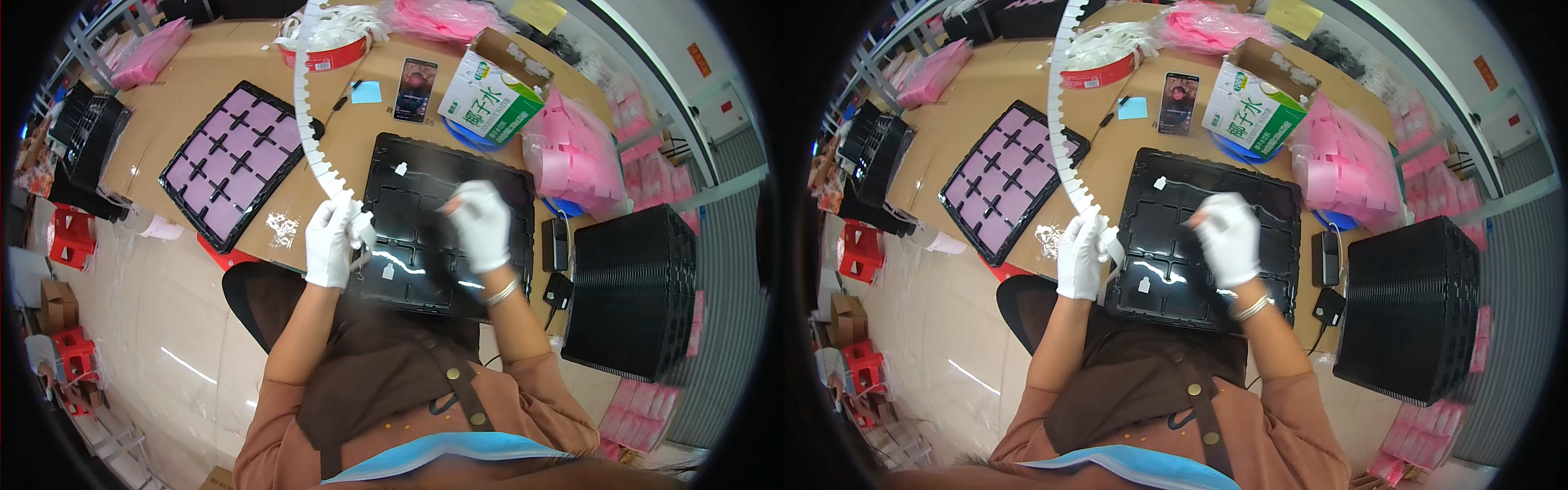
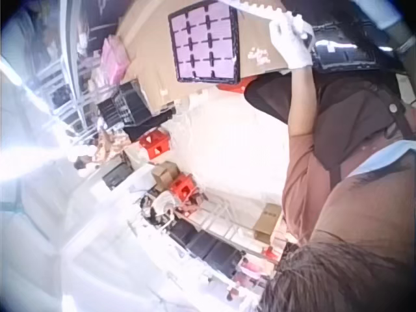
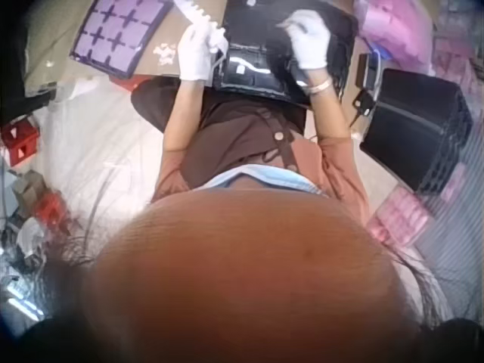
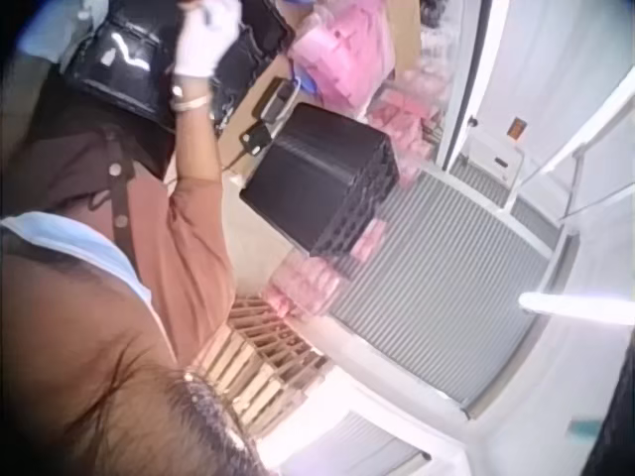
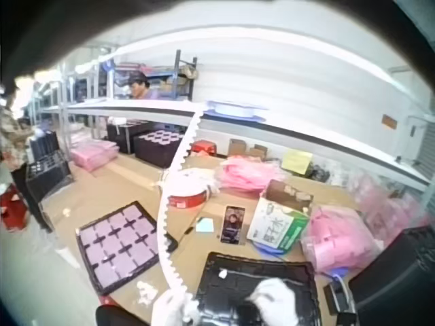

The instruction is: The person assembles black plastic trays by placing pink foam inserts into them. They repeatedly pick up trays, insert the foam pieces, and set the completed units aside on the table.

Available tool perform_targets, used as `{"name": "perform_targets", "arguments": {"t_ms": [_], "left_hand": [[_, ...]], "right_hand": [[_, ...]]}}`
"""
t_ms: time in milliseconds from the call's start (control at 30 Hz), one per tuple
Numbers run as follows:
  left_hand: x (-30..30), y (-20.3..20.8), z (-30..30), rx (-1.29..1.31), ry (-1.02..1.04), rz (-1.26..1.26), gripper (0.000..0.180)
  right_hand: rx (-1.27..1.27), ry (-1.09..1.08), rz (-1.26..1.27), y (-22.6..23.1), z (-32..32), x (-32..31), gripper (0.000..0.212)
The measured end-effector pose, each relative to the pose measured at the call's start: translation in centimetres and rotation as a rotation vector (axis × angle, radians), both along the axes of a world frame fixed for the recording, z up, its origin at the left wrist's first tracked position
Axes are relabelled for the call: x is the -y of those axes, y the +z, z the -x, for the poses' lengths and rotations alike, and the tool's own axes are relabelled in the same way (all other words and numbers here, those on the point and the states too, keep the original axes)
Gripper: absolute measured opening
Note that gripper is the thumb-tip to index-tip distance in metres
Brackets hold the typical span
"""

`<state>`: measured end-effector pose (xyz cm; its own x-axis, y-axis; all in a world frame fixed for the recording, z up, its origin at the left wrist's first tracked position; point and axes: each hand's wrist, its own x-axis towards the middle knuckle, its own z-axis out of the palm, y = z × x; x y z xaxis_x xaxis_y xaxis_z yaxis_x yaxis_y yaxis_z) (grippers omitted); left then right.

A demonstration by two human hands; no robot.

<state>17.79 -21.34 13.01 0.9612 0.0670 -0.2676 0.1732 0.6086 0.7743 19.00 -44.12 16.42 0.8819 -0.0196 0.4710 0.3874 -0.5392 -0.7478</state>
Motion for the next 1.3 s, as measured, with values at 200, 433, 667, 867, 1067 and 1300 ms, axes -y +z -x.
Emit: {"name": "perform_targets", "arguments": {"t_ms": [200, 433, 667, 867, 1067, 1300], "left_hand": [[1.0, 1.0, 0.1, 0.01, 0.0, -0.108, 0.014], [2.1, 2.4, 1.4, 0.024, -0.006, -0.097, 0.021], [2.4, 1.9, 1.9, 0.144, 0.036, -0.22, 0.015], [1.8, 0.8, 1.7, 0.078, -0.057, -0.113, 0.013], [0.4, 2.3, 0.6, -0.017, 0.065, -0.01, 0.013], [-2.7, -1.0, 0.6, 0.025, 0.079, -0.067, 0.023]], "right_hand": [[-0.676, -0.316, 0.389, -8.2, -7.3, 20.2, 0.002], [-0.168, -0.168, 0.498, -2.1, -5.3, 7.9, 0.031], [-0.395, 0.343, -0.47, -1.1, 0.9, -6.3, 0.008], [-0.146, 0.245, -0.209, -0.9, 1.6, -7.3, 0.004], [-0.068, 0.114, -0.139, 2.1, 5.0, -0.8, 0.013], [-0.743, -0.156, 0.415, -3.5, 12.0, 13.8, 0.005]]}}
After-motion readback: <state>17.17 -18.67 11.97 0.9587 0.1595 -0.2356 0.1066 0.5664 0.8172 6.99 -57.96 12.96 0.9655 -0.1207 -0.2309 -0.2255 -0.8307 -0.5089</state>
